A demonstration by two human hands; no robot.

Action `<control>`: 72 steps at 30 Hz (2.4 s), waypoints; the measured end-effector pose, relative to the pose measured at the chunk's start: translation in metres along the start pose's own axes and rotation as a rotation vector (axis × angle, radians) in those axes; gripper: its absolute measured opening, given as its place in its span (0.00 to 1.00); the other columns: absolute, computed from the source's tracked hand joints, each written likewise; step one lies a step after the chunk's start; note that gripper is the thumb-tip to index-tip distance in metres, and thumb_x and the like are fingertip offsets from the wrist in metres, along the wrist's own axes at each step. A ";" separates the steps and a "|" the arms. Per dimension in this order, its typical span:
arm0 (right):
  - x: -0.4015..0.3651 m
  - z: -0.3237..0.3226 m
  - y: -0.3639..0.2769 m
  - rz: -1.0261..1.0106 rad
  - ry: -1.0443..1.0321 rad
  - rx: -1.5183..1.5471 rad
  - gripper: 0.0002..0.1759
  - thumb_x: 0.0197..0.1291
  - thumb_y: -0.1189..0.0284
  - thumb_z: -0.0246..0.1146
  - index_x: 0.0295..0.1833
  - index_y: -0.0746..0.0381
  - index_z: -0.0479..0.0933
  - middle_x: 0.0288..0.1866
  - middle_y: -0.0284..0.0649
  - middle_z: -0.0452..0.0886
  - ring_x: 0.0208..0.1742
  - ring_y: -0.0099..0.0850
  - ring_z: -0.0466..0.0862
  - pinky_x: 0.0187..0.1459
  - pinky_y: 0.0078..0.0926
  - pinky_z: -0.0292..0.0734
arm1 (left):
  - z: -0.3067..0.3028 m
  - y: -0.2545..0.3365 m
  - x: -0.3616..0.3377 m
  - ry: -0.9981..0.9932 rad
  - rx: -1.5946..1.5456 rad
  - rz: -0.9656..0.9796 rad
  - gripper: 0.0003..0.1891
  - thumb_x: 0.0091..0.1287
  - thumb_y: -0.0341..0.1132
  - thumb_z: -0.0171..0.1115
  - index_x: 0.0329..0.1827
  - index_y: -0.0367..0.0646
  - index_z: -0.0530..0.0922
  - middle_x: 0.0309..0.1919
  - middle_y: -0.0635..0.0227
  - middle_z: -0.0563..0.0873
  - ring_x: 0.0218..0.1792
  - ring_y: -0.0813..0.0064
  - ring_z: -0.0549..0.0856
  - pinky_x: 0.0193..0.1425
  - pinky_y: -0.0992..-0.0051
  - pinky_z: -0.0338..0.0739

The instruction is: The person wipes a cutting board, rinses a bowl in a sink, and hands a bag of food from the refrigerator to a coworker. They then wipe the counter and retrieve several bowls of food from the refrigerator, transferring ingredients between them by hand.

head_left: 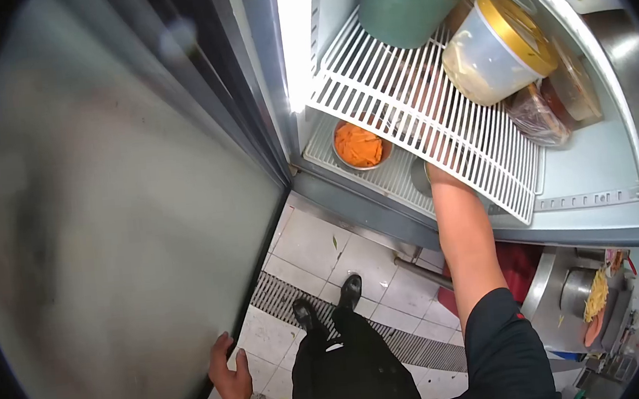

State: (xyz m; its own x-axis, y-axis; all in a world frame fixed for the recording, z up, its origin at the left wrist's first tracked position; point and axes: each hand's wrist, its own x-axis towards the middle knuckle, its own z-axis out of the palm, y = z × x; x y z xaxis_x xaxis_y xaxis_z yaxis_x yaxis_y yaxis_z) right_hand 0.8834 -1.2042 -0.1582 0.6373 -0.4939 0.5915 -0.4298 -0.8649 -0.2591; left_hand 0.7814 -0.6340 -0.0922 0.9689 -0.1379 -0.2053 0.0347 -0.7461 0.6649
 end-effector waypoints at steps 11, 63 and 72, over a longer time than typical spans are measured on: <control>0.014 0.029 0.006 0.036 0.041 -0.011 0.13 0.64 0.66 0.62 0.49 0.64 0.80 0.44 0.46 0.84 0.44 0.43 0.83 0.46 0.38 0.78 | 0.005 -0.013 0.006 0.046 -0.022 -0.027 0.17 0.64 0.26 0.60 0.55 0.30 0.78 0.54 0.50 0.84 0.56 0.56 0.84 0.62 0.64 0.76; -0.279 -0.510 0.077 0.638 0.067 0.249 0.19 0.64 0.67 0.60 0.57 0.64 0.77 0.62 0.53 0.75 0.64 0.52 0.73 0.66 0.47 0.67 | 0.061 0.073 -0.237 -0.431 -0.458 -0.076 0.08 0.68 0.34 0.61 0.43 0.38 0.78 0.30 0.69 0.79 0.28 0.80 0.79 0.28 0.79 0.77; -0.377 -0.688 0.413 0.930 0.401 -0.659 0.28 0.66 0.53 0.57 0.66 0.58 0.71 0.67 0.50 0.72 0.65 0.54 0.73 0.66 0.43 0.67 | 0.245 0.422 -0.291 -0.714 -0.568 0.198 0.16 0.70 0.42 0.57 0.43 0.34 0.81 0.36 0.63 0.85 0.29 0.75 0.83 0.34 0.73 0.81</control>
State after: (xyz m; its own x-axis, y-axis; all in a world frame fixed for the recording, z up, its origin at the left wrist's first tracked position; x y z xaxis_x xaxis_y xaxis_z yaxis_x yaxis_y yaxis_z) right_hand 0.0249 -1.3140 0.0372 -0.2821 -0.7399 0.6107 -0.9368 0.0753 -0.3415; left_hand 0.4539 -1.0688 0.0723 0.5964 -0.7368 -0.3186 0.1825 -0.2620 0.9476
